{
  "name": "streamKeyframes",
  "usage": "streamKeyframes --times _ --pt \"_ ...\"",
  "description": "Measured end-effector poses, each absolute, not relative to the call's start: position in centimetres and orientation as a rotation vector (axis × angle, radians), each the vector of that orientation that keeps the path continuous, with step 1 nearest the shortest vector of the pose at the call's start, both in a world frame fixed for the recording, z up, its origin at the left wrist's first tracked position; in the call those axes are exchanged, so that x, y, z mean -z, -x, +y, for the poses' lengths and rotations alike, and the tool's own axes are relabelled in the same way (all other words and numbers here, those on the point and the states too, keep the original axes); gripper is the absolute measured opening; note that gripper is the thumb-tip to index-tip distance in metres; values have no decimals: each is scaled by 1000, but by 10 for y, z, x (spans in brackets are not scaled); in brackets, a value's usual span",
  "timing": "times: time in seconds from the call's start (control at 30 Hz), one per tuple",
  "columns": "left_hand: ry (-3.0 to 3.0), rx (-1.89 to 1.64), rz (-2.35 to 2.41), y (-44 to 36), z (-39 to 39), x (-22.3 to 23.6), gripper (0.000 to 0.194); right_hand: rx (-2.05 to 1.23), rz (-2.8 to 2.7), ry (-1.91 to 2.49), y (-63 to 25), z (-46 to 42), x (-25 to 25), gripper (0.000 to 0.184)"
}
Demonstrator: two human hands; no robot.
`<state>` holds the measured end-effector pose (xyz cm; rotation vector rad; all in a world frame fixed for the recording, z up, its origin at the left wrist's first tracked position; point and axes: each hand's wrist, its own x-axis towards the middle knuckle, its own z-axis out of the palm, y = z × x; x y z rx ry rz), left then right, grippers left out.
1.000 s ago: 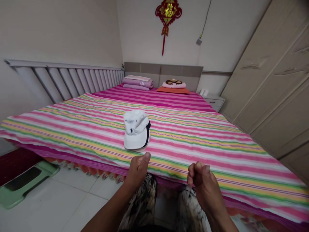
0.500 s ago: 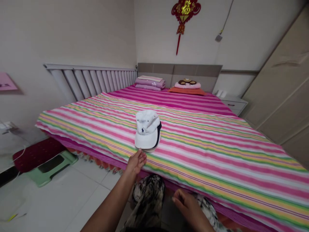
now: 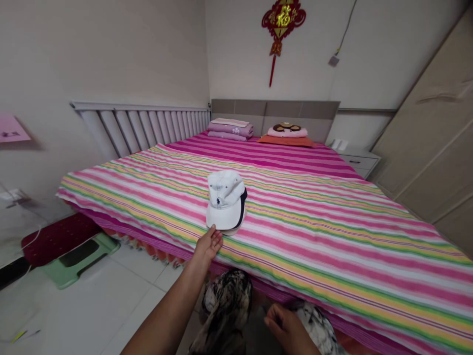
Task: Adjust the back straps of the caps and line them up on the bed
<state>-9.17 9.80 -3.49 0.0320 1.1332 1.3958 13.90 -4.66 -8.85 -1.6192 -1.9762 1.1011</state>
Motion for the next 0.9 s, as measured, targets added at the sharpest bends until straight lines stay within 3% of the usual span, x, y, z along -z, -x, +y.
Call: streamKeyframes --times 0.9 --pt "55 -1392 1060 97 101 27 12 -1148 -1988 1617 -135 -53 101 15"
